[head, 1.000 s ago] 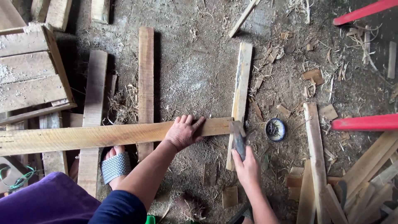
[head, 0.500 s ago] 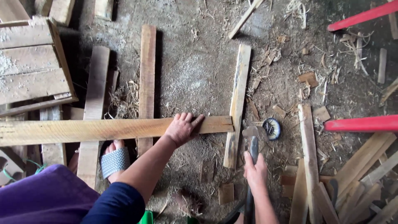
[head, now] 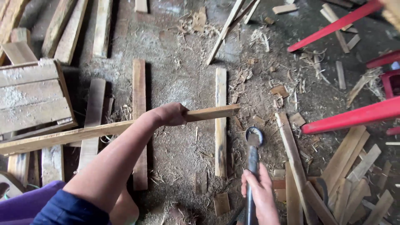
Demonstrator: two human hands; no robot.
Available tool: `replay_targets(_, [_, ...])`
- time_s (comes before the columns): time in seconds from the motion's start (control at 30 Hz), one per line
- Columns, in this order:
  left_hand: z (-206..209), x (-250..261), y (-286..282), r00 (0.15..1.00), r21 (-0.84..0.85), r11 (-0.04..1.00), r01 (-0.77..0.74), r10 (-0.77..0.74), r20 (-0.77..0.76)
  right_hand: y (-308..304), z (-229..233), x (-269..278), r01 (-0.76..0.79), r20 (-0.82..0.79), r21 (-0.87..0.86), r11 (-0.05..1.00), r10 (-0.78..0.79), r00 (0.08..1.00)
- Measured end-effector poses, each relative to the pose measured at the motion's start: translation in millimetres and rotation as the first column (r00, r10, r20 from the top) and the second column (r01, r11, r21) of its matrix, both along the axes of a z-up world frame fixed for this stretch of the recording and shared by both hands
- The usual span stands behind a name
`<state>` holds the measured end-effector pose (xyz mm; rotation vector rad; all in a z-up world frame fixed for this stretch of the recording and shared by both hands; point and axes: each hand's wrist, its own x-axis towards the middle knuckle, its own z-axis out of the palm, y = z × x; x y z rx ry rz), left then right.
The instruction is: Hammering nails into wooden planks to join them together in a workshop setting.
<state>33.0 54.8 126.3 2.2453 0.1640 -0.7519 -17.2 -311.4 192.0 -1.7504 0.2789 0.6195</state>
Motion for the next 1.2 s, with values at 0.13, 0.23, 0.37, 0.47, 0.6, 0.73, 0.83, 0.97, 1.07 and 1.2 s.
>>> replay_targets(0.13, [-7.8,-13.6,-4.7,0.777,0.556,0.645,0.524,-0.629,-0.002,16.7,33.5,-11.5,0.062,0.067,0.031,0.998,-0.064,0.996])
replay_targets(0.23, [13.5,-35.2,-15.8,0.978,0.015,0.997,0.077,-0.078,0.191,25.7,52.8,-16.0,0.080,0.102,-0.051,0.996,-0.074,0.992])
replay_targets(0.37, [20.9,-51.1,-25.9,0.912,0.203,0.972,0.120,-0.188,0.364,28.9,61.3,-22.8,0.086,0.101,-0.120,0.989,-0.074,0.992])
replay_targets(0.47, [64.1,-69.6,-39.8,0.939,0.162,0.987,-0.001,-0.055,0.340,36.4,69.1,-29.8,0.056,0.130,-0.156,0.986,-0.036,0.991])
replay_targets(0.6, [87.5,-82.4,-58.9,0.928,0.183,0.979,-0.095,0.020,0.371,36.5,78.5,-36.9,0.044,0.167,-0.236,0.971,-0.004,0.986])
replay_targets(0.73, [84.4,-88.1,-71.9,0.886,0.171,0.980,-0.103,0.012,0.464,24.1,72.9,-40.2,0.092,0.230,-0.135,0.987,-0.059,0.971])
replay_targets(0.83, [90.8,-92.7,-81.4,0.886,0.209,0.973,-0.096,-0.013,0.464,21.6,71.6,-44.2,0.115,0.253,-0.147,0.983,-0.075,0.965])
replay_targets(0.97, [83.3,-98.3,-90.5,0.809,0.160,0.974,-0.161,0.038,0.587,18.6,72.6,-55.8,0.099,0.243,-0.183,0.978,-0.052,0.969])
replay_targets(1.07, [84.7,-99.1,-91.3,0.790,0.177,0.971,-0.160,0.019,0.612,16.2,71.1,-57.0,0.073,0.208,-0.216,0.974,-0.027,0.978])
replay_targets(1.2, [86.3,-102.9,-90.1,0.798,0.210,0.968,-0.135,-0.019,0.602,20.8,90.0,-61.0,0.103,0.109,-0.129,0.986,-0.089,0.990])
